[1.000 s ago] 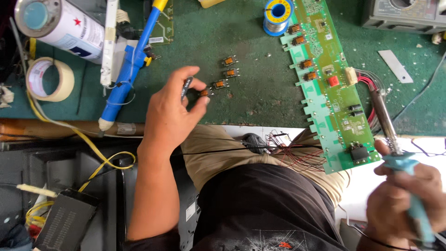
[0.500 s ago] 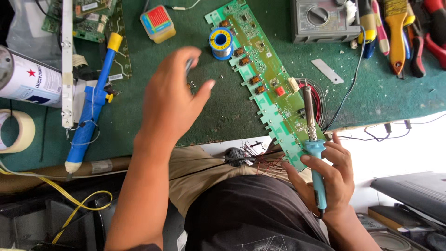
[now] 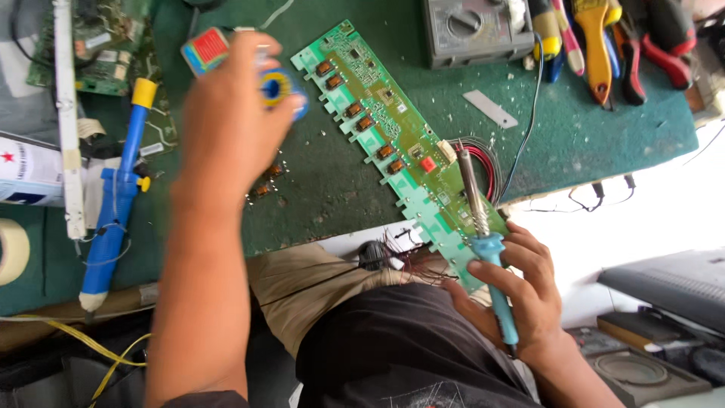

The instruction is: The person solders components onto a green circuit board using a soldering iron and solder wire. They repeatedly apply solder to various points on the board while holding the components in place with their other hand.

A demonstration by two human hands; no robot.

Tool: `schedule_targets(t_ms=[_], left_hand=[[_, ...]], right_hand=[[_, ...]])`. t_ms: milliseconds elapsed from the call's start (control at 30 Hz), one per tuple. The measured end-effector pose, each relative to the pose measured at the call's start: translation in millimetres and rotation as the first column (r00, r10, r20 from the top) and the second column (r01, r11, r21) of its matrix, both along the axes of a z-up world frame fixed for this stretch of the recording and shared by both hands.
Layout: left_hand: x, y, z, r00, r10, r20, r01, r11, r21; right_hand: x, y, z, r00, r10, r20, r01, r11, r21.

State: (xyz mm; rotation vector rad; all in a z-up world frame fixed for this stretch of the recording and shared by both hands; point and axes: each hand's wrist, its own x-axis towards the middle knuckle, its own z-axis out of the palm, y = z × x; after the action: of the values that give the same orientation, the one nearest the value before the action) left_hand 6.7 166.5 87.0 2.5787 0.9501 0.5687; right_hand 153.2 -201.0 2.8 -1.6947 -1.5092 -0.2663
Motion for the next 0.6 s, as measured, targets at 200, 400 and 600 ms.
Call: schedule_targets(t_ms=[200,400,600], left_hand=[[-44.9,16.5,-12.5,0.996,-0.021,-0.092,0.034,0.988,0.150],[-36.9,-5.5,-11.3,0.993,-0.086,0.076,0.070,0.979,0.189],[1.1,-29.2,-52.6,0.983,-0.114,0.141,0.119,0.992,-0.028]], right_hand=[[7.3,-16.4,-8.1,0.998,0.068,-0.007,-0.067,0.997,0.031],[1.6,-10.9,-8.6,1.000,0.014,0.010,-0.014,1.000,0.008],[0.5,-11.2,-13.7,1.000,0.023,-0.015,-0.022,1.000,0.008]])
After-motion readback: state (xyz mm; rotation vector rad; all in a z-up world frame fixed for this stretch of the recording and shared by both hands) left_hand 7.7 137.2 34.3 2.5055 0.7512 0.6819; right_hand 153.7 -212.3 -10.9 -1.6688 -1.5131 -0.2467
